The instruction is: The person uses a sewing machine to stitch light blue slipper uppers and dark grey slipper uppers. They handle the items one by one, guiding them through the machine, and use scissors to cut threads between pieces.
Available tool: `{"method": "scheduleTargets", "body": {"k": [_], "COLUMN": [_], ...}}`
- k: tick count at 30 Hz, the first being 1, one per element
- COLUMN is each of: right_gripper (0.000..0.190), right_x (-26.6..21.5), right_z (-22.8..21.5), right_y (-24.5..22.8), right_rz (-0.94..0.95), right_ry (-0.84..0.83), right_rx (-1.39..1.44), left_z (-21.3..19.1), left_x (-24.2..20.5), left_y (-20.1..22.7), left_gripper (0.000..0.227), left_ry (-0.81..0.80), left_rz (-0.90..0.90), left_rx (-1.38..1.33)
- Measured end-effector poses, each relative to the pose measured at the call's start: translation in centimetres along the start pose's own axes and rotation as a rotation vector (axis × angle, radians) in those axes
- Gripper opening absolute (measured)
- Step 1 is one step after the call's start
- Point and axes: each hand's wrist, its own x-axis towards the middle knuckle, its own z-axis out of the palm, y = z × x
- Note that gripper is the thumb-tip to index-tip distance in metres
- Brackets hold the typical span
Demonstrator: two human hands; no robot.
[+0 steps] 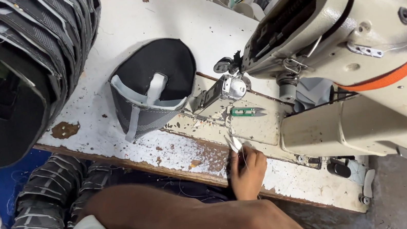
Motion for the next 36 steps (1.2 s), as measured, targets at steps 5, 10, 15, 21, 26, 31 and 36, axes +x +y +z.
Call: {"method": "scheduleTargets", "body": {"k": [5, 10, 15, 21, 26, 31, 36], "right_gripper": [0.036, 0.034, 0.032, 0.032, 0.032, 0.029, 0.03], "right_x": [0.3, 0.5, 0.6, -0.3, 0.5, 1.4, 1.5], "right_z": [0.1, 0.1, 0.0, 2.3, 0.8, -0.4, -0.1], "right_y": [-0.2, -0.1, -0.2, 2.3, 0.4, -2.3, -2.2], "right_rz": [0.003, -0.033, -0.052, -0.062, -0.073, -0.026, -0.027], "right_ry": [-0.014, -0.016, -0.018, -0.009, -0.021, -0.102, -0.108], "right_rx": [-0.038, -0.031, -0.019, -0.048, -0.09, -0.067, -0.092], "left_z": [-1.5, -3.1, -4.2, -5.9, -9.4, -12.7, -12.9], "left_x": [0.4, 0.9, 0.7, -0.3, -1.5, -1.9, -2.1], "left_y": [-1.0, -1.7, -1.0, -1.1, -6.1, -12.2, -12.6], "left_gripper": [0.015, 0.015, 0.016, 0.011, 0.01, 0.014, 0.016], "left_ry": [-0.018, -0.033, -0.032, 0.072, 0.654, 1.001, 0.899], "left_rz": [0.02, 0.048, 0.072, 0.188, 0.069, -0.251, -0.184], "left_rx": [-0.059, -0.134, -0.206, -0.171, 0.27, 0.75, 0.907]}}
